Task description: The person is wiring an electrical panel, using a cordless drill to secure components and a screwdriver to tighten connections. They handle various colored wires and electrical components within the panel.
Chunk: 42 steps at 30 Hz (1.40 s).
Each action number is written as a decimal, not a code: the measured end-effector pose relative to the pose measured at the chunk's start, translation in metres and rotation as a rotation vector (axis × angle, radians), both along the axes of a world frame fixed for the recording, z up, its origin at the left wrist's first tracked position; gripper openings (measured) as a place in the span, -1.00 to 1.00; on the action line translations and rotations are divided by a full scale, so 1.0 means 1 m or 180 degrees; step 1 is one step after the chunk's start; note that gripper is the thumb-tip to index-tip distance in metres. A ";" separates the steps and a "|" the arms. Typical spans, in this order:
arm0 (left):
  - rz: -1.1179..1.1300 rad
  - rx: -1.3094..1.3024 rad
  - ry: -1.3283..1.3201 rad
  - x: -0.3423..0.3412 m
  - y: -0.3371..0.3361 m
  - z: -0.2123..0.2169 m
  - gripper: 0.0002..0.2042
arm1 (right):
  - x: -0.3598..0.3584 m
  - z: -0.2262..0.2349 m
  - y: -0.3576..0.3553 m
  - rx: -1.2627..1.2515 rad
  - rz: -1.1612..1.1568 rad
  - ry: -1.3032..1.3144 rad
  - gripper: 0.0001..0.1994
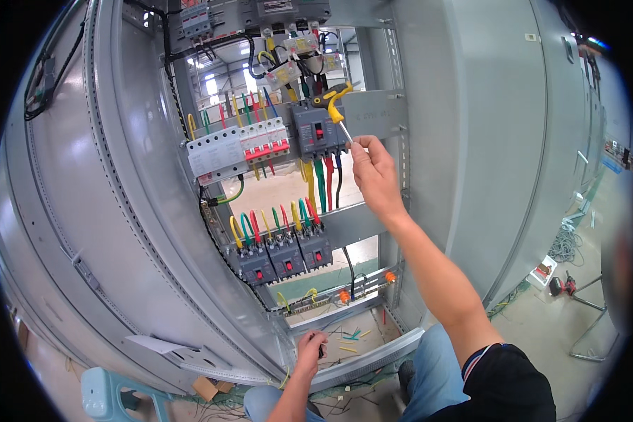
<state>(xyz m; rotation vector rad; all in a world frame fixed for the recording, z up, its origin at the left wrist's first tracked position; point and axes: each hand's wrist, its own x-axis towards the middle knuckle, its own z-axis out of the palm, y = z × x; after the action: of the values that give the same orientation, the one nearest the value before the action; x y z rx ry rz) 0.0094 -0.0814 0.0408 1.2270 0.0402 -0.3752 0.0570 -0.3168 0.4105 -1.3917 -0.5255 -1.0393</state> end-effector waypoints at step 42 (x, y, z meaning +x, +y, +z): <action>-0.0055 -0.0346 0.0085 0.013 0.028 -0.001 -0.85 | 0.015 0.032 0.049 0.0695 0.0115 -0.0856 -0.62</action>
<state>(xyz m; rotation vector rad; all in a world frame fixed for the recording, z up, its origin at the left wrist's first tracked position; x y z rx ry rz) 0.0222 -0.0535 0.0402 1.1156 0.0318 -0.4037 0.0718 -0.2674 0.4429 -1.0535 -0.6111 -1.2245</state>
